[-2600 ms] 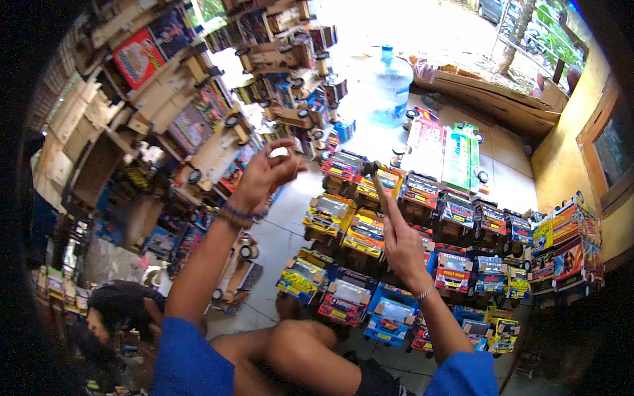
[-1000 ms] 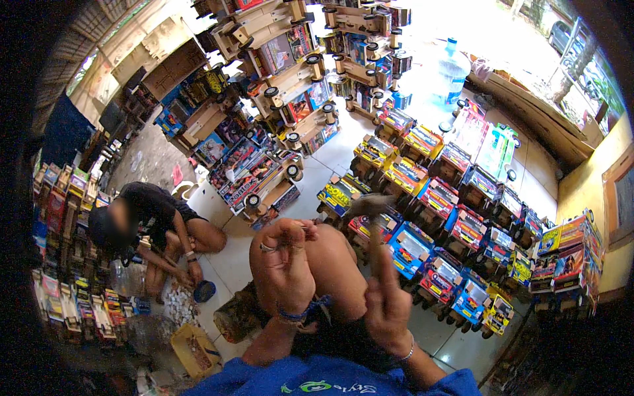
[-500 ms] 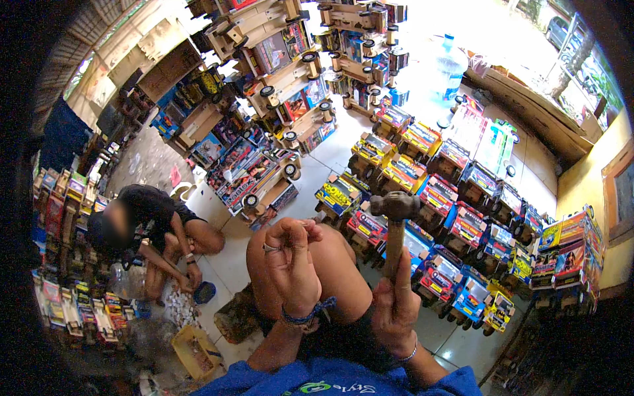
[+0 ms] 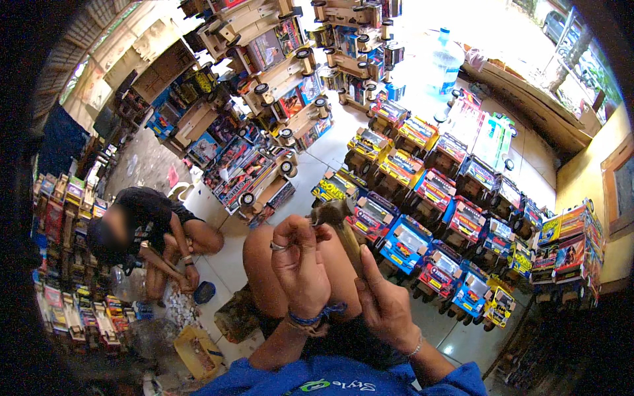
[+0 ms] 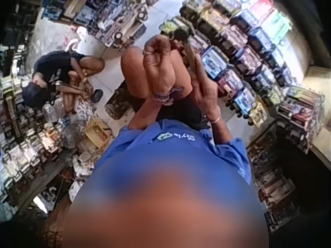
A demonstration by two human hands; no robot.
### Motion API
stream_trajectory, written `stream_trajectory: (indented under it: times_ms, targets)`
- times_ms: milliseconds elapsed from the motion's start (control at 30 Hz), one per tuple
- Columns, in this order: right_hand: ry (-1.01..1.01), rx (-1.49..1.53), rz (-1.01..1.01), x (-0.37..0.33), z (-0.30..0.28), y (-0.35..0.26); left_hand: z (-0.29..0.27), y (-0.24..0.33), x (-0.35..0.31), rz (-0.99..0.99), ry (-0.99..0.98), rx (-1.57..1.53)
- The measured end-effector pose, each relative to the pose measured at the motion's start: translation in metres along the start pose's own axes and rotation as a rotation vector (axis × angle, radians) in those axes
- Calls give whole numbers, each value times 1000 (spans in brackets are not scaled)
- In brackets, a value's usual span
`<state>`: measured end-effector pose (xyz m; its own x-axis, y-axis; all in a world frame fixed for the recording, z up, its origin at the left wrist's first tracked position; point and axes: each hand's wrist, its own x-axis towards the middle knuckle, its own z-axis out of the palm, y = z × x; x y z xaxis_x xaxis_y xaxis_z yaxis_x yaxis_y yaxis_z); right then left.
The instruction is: The person sits on the floor and uses a hammer to repeatedly strike the tops of multiple boxed toy cars arranged in rows. The person holds each box steady with one hand while striking it with the hammer in the other hand.
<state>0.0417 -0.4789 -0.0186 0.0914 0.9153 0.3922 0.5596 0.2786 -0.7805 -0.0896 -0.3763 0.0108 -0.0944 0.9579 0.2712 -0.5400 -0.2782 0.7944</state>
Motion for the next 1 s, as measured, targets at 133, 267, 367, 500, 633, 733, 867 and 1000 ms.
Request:
stream_trajectory:
  times_ms: [133, 267, 367, 500, 633, 733, 867, 1000]
  targets:
    - [242, 317, 182, 1, -6, 5, -6, 1, 3, 0, 2, 43]
    - [20, 28, -19, 0, -8, 3, -4, -2, 2, -17, -21, 27]
    - [325, 450, 192, -1, -7, -5, -2, -3, 2, 11, -22, 16]
    - [-107, 52, 201, 0, -9, -12, 0, -4, 2, 12, -28, -21]
    - [268, 428, 173, 2, -9, -7, -3, -4, 3, 15, -27, 55]
    - [3, -34, -79, 4, -8, 1, -2, -5, 1, -32, -2, 6]
    - [243, 411, 229, 0, -11, 4, 2, -5, -4, -57, 23, 8]
    - [46, 209, 173, -1, -14, 5, 3, -9, -2, -19, -6, -46]
